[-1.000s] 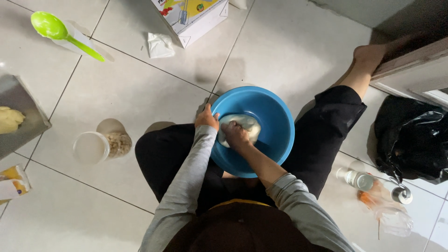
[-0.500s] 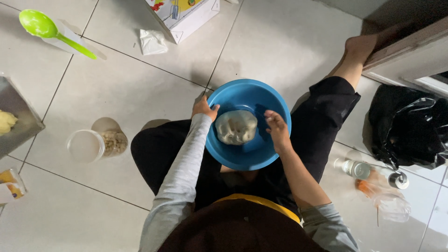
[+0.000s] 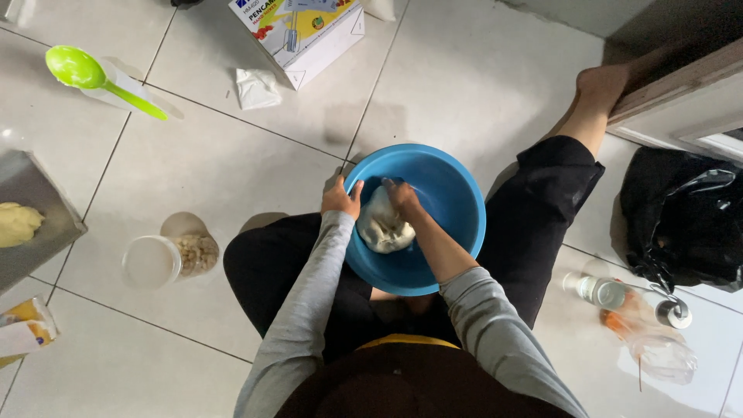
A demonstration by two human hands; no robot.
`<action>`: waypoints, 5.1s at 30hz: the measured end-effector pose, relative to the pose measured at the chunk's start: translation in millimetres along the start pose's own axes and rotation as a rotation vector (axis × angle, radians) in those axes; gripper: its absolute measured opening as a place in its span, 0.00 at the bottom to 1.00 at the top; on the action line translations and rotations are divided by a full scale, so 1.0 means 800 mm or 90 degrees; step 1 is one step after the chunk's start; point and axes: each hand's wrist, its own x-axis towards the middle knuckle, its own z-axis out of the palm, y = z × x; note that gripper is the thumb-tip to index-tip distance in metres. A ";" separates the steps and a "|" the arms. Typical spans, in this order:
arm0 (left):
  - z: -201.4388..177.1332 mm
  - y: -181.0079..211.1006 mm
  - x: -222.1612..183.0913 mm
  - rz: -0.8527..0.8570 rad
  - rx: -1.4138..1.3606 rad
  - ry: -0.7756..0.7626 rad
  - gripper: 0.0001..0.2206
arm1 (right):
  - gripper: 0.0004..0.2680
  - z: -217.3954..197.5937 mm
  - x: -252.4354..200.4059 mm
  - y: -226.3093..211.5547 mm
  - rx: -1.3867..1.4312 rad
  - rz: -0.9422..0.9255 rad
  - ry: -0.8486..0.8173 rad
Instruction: Kneading a ball of dough in a blue plastic bowl on the floor.
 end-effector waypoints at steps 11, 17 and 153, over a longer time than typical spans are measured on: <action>0.026 -0.013 0.028 -0.047 0.056 -0.043 0.24 | 0.08 -0.016 -0.238 -0.039 -0.581 -0.649 0.065; 0.036 -0.012 0.044 -0.012 0.021 -0.089 0.25 | 0.14 -0.073 -0.293 0.022 -0.410 -0.522 0.012; 0.000 0.008 -0.001 -0.049 0.018 -0.085 0.26 | 0.22 -0.043 -0.114 -0.101 -0.700 -0.354 0.125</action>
